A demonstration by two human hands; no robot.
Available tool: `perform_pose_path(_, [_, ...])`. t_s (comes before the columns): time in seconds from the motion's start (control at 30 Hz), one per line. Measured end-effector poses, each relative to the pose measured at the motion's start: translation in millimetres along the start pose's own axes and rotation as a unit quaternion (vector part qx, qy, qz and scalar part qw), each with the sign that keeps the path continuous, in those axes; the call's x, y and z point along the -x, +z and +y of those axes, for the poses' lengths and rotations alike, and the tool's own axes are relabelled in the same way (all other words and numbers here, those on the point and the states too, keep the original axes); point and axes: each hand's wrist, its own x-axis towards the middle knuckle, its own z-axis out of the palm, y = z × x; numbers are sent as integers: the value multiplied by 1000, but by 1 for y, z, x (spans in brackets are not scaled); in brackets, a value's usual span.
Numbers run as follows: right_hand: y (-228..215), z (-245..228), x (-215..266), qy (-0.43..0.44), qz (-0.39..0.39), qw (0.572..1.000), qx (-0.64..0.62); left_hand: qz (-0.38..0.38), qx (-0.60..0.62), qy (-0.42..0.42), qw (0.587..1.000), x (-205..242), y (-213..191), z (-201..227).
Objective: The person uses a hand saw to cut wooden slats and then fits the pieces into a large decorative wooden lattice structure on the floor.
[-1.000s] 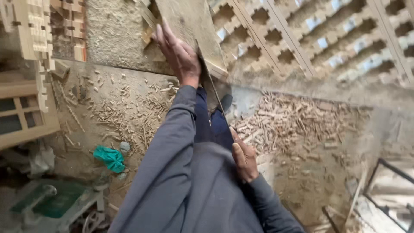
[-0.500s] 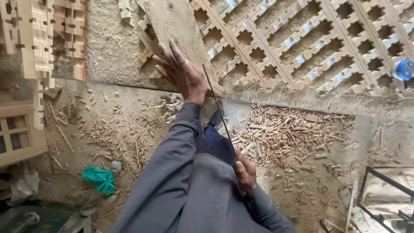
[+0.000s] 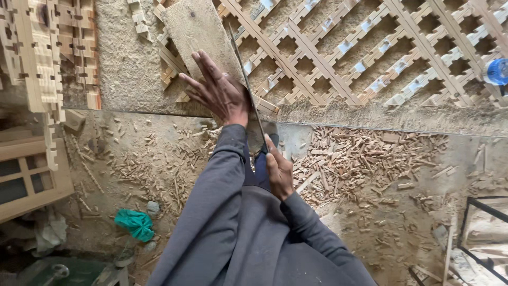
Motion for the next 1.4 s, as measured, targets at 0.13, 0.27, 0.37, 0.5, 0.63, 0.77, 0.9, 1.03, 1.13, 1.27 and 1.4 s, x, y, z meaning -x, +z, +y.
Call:
perform_pose_path(0.13, [7, -7, -23, 48, -27, 998, 1, -85, -36, -18, 996, -6, -10, 6])
perform_pose_path(0.27, [11, -6, -28, 63, -14, 998, -5, -36, 28, 9, 999, -6, -3, 3])
perform_pose_path(0.37, [2, -5, -25, 68, -18, 997, -15, -30, 34, 2, 999, -6, -2, 8])
perform_pose_path(0.5, [-20, 4, 44, 105, -50, 991, -69, -77, -33, -30, 996, -8, -9, 10])
perform_pose_path(0.63, [-47, 33, 155, 175, -36, 983, -42, -76, 14, -33, 996, 4, -22, 2])
perform_pose_path(0.77, [-52, 71, 147, 114, -52, 987, -101, -53, 54, -2, 997, -14, -14, 15])
perform_pose_path(0.9, [-24, -10, 45, 99, -74, 989, -76, -47, 23, 14, 999, -5, 8, -2])
perform_pose_path(1.03, [7, -16, -30, 52, -52, 996, -56, -63, 1, 11, 998, -10, 3, 0])
perform_pose_path(1.13, [13, -5, -39, 23, -22, 998, -55, -62, -22, 1, 998, -5, 7, 2])
perform_pose_path(1.27, [-5, 15, 44, 47, -11, 996, -77, -24, 49, -12, 998, -5, 3, 3])
perform_pose_path(1.4, [-37, 58, 152, 108, -23, 991, -76, -64, -30, -8, 997, -7, 1, 6])
